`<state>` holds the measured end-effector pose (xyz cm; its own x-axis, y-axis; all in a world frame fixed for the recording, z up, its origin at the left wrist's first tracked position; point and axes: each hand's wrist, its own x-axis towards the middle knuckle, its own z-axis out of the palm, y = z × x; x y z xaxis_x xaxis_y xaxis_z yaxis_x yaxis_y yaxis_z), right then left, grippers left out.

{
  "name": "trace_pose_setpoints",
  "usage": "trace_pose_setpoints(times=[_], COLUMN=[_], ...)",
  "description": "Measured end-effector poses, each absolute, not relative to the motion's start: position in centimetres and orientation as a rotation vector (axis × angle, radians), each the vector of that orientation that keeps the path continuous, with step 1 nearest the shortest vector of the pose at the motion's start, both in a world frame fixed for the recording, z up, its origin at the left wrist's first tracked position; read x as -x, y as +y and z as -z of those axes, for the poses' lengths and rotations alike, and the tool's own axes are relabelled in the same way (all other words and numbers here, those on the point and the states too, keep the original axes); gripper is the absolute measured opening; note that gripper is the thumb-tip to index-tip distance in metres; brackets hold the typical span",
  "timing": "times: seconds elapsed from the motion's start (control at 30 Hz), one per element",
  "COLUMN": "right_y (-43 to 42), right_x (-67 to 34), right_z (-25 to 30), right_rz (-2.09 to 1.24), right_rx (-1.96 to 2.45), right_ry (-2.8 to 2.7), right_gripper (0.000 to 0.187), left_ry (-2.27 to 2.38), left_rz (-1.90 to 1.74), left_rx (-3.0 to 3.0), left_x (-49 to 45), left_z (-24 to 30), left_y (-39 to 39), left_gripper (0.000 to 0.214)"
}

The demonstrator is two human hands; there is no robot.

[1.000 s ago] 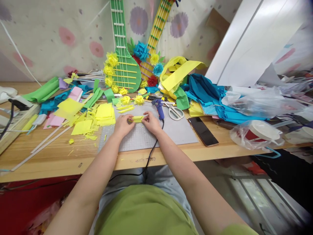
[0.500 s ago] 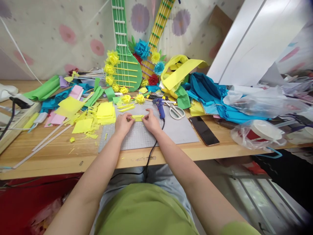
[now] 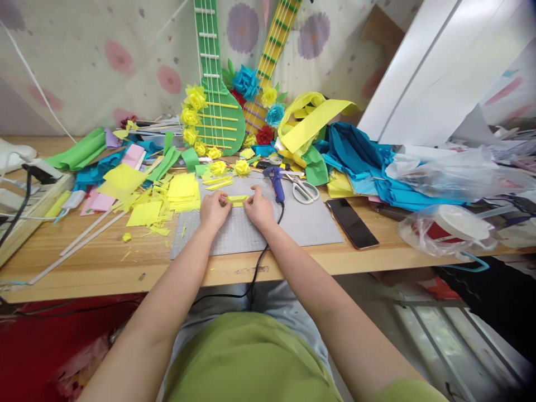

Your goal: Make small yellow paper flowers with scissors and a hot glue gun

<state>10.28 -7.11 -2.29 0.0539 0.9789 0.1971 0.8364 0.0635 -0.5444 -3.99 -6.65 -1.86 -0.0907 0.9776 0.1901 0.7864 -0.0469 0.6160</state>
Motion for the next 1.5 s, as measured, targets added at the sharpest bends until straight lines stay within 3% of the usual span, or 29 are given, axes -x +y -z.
trace_pose_setpoints(times=[0.3, 0.53, 0.77, 0.97, 1.5], right_y=[-7.0, -7.1, -7.1, -7.3, -7.6], right_x=[-10.2, -10.1, -10.0, -9.8, -9.9], right_z=[2.5, 2.4, 2.4, 2.2, 2.1], right_rz=[-0.260, -0.207, -0.154, -0.049, -0.105], right_rx=[1.818, 1.835, 1.853, 1.831, 1.851], right_ry=[-1.863, -1.902, -1.983, -2.128, -2.071], right_gripper=[0.040, 0.024, 0.018, 0.022, 0.024], left_ry=[1.972, 1.993, 1.985, 1.987, 2.041], left_rz=[-0.848, -0.785, -0.725, -0.587, -0.659], left_rx=[-1.989, -2.082, -2.118, -2.182, -2.103], left_x=[3.7, 3.5, 3.4, 3.1, 3.2], left_z=[1.8, 1.8, 1.6, 1.3, 1.7], left_y=[-6.9, -6.9, -6.9, -7.2, -7.0], left_gripper=[0.018, 0.005, 0.008, 0.021, 0.017])
